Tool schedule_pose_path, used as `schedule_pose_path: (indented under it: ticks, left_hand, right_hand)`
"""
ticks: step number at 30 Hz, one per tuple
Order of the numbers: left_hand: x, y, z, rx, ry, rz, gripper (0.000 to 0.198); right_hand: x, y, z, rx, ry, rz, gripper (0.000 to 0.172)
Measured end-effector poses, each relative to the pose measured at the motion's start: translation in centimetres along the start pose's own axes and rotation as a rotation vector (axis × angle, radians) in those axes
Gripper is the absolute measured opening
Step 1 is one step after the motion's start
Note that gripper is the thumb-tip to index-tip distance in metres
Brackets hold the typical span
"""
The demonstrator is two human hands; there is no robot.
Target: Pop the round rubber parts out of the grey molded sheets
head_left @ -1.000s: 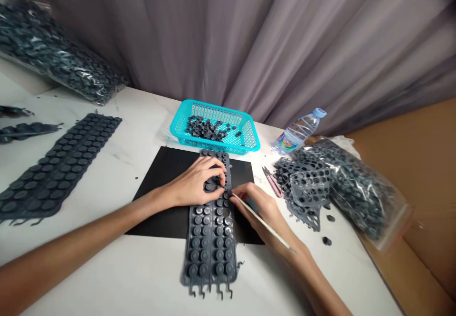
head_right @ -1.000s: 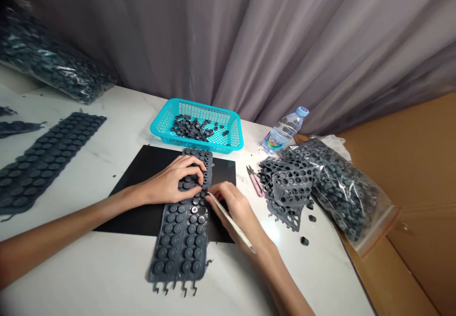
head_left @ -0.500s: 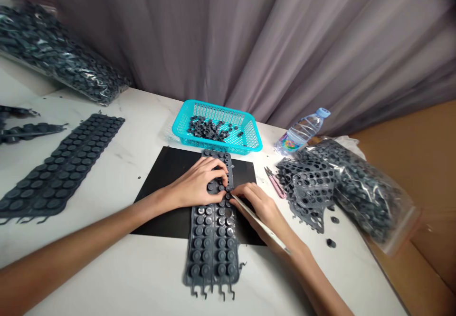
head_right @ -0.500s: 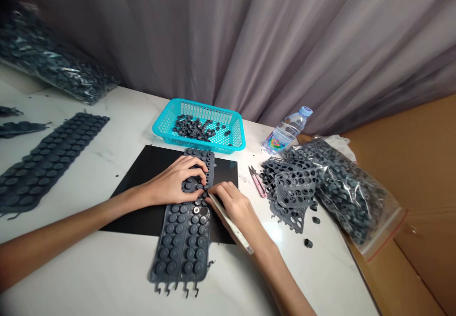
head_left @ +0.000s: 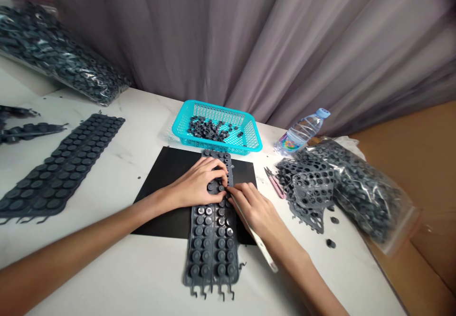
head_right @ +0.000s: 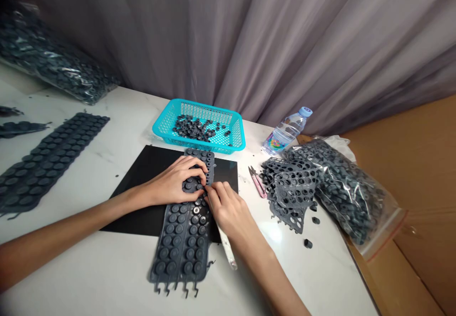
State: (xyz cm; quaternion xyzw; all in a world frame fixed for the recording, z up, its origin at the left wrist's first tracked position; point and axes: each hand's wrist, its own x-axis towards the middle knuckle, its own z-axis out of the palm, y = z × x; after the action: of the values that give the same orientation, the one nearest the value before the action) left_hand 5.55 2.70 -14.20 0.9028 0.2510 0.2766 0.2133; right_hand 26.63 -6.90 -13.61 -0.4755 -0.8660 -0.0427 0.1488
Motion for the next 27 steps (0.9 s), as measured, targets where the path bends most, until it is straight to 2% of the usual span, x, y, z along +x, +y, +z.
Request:
schedule_pose_path:
  ticks: [3,5,7,8,11,13,15,17,19,21,24,27]
  left_hand:
    - [0.1,-0.2,0.0,-0.027,-0.017,-0.015,0.016]
    - [0.2,-0.3,0.0,-0.038,-0.033,-0.023,0.015]
    - [0.2,-0.4,0.0,-0.045,-0.034,-0.024,0.014]
    - [0.2,-0.4,0.0,-0.048,-0.032,-0.023,0.014]
    - [0.1,-0.4,0.1,-0.065,-0.015,-0.014,0.013]
    - [0.0,-0.3,0.0,-0.074,0.001,-0.008,0.012]
    - [0.0,-0.3,0.0,-0.074,0.020,-0.008,0.010]
    - [0.0,-0.1,-0.1,-0.064,0.033,-0.011,0.007]
    - [0.0,0.0,-0.3,-0.059,0.040,0.001,0.003]
    - [0.0,0.2,-0.4,-0.058,0.025,0.027,0.002]
    - [0.0,0.4,-0.5,-0.050,-0.024,0.056,0.006]
    - [-0.1,0.4,-0.5,-0.037,-0.043,0.060,0.009]
  right_hand:
    - [0.3,-0.4,-0.1,0.016,0.097,0.053,0.030]
    - [0.3,0.4,-0.6,0.036,0.234,0.219,0.031]
    - [-0.4,2.2,-1.3,0.005,0.341,0.420,0.030]
    - [-1.0,3.4,-1.7,-0.035,0.325,0.477,0.029]
    - [-3.3,6.9,-2.7,-0.120,0.209,0.500,0.031]
    - [-4.3,7.9,-3.0,-0.090,0.205,0.511,0.037]
    - [-4.2,7.3,-3.1,0.037,0.203,0.526,0.041]
    - [-3.2,5.5,-3.2,0.240,0.189,0.526,0.037]
    - [-1.9,3.1,-3.2,0.490,0.115,0.450,0.030]
    - [-1.0,1.2,-3.1,0.640,0.028,0.371,0.020]
    - [-0.7,0.0,-2.8,0.697,-0.053,0.267,0.017]
    - [-1.0,0.4,-2.5,0.684,-0.076,0.222,0.015]
